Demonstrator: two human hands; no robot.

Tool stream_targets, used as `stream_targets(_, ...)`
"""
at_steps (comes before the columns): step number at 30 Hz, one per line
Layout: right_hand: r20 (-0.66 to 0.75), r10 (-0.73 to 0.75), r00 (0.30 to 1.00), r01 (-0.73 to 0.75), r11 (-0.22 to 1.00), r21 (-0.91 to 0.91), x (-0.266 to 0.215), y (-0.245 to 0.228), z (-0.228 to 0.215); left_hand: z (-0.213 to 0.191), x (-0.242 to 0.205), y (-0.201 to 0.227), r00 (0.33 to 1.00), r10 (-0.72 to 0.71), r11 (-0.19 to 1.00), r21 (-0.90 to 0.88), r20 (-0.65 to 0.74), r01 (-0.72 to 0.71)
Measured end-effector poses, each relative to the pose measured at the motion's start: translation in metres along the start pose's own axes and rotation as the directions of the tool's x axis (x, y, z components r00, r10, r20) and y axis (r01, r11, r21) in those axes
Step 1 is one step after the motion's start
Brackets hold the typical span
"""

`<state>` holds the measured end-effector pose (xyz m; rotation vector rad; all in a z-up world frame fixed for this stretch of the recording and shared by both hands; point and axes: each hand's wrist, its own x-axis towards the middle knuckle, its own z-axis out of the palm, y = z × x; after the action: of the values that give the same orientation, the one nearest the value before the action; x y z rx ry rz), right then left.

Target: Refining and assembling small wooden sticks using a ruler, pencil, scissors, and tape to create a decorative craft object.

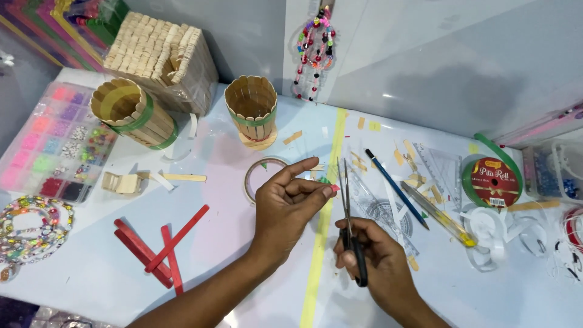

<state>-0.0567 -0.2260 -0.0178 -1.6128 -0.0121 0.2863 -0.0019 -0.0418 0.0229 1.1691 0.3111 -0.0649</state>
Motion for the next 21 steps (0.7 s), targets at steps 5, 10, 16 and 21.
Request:
stream_targets(5, 0.017, -0.011, 1.000, 0.010, 0.999, 0.044, 0.002, -0.002, 0.010, 0.000, -0.001, -0.007, 1.000, 0.014, 0.999, -0.035, 0.023, -0.013)
stream_targets(10, 0.011, -0.027, 1.000, 0.026, 0.997, 0.078, 0.005, 0.004, 0.011, 0.002, -0.003, -0.008, 0.999, -0.007, 1.000, -0.016, 0.033, 0.008)
stream_targets(16, 0.029, -0.089, 0.996, 0.083, 0.984, 0.156, 0.006, 0.008, 0.011, 0.003, -0.003, -0.008, 0.999, -0.033, 0.999, 0.005, 0.029, 0.032)
stream_targets(21, 0.028, -0.106, 0.994, 0.100, 0.981, 0.169, 0.007, 0.009, 0.012, 0.003, -0.001, -0.012, 0.998, -0.060, 0.998, -0.026, 0.026, 0.061)
